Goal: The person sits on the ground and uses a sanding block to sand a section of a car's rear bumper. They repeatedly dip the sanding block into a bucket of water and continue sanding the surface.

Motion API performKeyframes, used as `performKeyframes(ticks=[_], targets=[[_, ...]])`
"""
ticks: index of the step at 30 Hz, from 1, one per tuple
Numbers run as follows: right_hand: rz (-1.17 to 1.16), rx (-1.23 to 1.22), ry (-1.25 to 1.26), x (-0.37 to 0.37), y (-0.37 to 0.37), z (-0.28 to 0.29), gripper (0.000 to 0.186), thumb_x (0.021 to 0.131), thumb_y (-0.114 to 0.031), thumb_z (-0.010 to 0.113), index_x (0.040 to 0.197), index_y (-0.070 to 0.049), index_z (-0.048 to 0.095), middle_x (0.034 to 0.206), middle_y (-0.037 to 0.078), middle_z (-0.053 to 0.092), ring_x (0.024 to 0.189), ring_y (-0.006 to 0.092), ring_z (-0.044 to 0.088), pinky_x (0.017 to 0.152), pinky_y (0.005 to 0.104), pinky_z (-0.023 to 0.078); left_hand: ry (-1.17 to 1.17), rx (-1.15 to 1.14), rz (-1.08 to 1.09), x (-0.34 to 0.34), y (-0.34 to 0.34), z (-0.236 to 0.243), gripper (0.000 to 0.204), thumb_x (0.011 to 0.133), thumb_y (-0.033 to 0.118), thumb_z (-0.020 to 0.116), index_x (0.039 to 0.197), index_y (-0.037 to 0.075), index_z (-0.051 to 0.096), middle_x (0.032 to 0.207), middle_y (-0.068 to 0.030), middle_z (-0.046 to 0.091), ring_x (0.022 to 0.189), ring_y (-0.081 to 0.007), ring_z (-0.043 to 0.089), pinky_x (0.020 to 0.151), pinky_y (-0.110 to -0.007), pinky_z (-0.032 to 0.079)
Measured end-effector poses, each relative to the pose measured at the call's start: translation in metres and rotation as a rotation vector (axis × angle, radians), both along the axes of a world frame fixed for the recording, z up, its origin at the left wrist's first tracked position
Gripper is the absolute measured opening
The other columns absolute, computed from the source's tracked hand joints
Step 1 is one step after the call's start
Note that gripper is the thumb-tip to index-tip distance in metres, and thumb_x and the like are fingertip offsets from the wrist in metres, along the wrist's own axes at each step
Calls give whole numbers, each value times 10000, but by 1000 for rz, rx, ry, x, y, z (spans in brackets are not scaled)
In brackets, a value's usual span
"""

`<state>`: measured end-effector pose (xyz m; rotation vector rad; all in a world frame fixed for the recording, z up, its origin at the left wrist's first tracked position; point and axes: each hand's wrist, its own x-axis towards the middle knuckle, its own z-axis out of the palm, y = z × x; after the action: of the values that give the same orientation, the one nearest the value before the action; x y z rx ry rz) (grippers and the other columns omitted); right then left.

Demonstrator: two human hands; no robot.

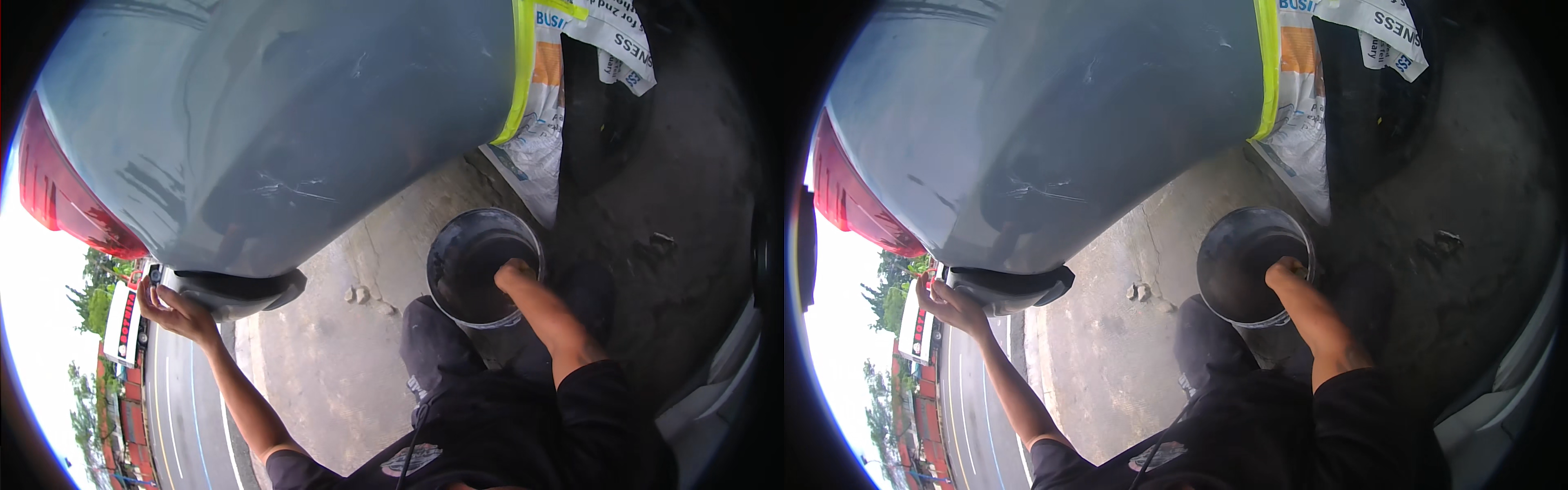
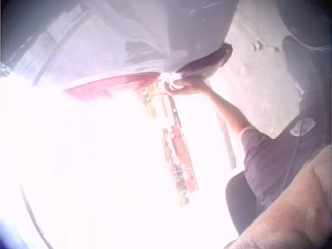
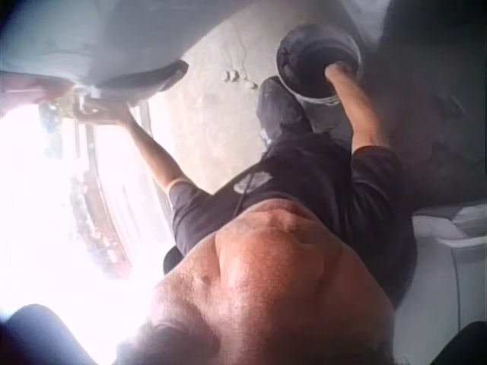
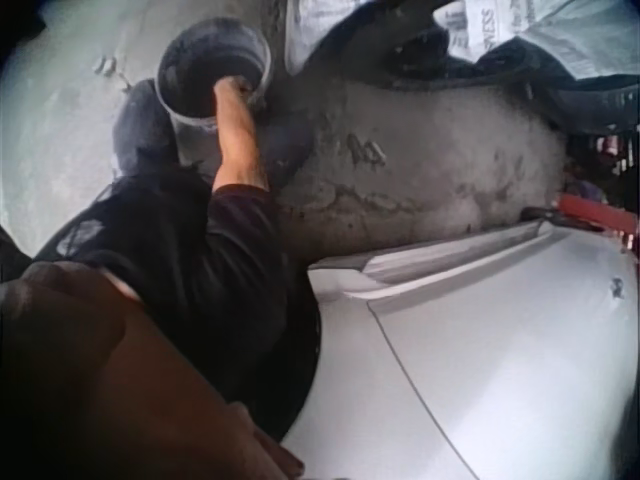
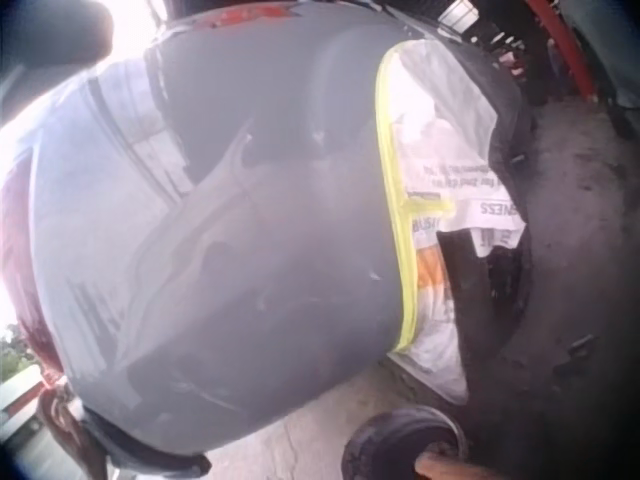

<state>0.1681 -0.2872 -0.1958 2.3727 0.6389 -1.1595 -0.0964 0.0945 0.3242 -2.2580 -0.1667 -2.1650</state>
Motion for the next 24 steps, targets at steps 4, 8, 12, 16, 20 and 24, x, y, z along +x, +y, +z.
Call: performKeyframes(ticks=[4, 8, 12, 16, 20, 24], targets=[[124, 129, -200, -1, 20, 43, 321, 971, -224, 767, 1281, -161, 821, 1273, 14, 806, 1154, 317, 776, 785, 582, 655, -22, 12, 85, -27, 2, 10, 408, 1141, 180, 515, 1481, -44, 482, 1430, -244, 604, 1292, -365, 622, 1138, -523, 476], [-63, 214, -39, 10, 1, -12, 371, 903, -250, 803, 1254, -133, 830, 1214, 72, 823, 1131, 321, 785, 861, 552, 627, 12, 8, -4, 17, -18, 0, 400, 1140, 171, 516, 1482, -36, 495, 1421, -240, 615, 1287, -364, 626, 1145, -523, 474], [21, 703, -263, -16, -23, 110, 379, 790, -253, 818, 1149, -137, 846, 1171, 184, 812, 1119, 373, 779, 912, 523, 604, -4, 59, 38, -3, -4, 2, 389, 1138, 151, 510, 1478, -39, 505, 1398, -238, 632, 1295, -357, 626, 1141, -514, 471], [33, 1318, -700, -38, -95, 263, 488, 903, -251, 828, 1349, -77, 736, 1283, 170, 718, 1202, 385, 677, 1020, 488, 538, -5, 62, 66, -3, -7, 2, 373, 1127, 128, 506, 1457, -44, 527, 1394, -235, 635, 1290, -367, 628, 1149, -509, 454], [197, 2011, -1411, -44, -84, 434, 503, 869, -139, 837, 1355, -80, 722, 1221, 184, 678, 1073, 387, 660, 925, 475, 552, -1, 35, 81, -12, -3, 4, 377, 1118, 124, 510, 1454, -45, 539, 1394, -229, 637, 1305, -362, 622, 1156, -506, 448], [308, 2018, -1921, 5, -68, 505, 478, 848, -110, 843, 1316, -77, 747, 1180, 181, 673, 1011, 361, 648, 863, 477, 534, -4, 53, 75, -3, -7, 3, 378, 1113, 124, 510, 1451, -40, 549, 1393, -225, 639, 1313, -362, 621, 1156, -505, 450]])
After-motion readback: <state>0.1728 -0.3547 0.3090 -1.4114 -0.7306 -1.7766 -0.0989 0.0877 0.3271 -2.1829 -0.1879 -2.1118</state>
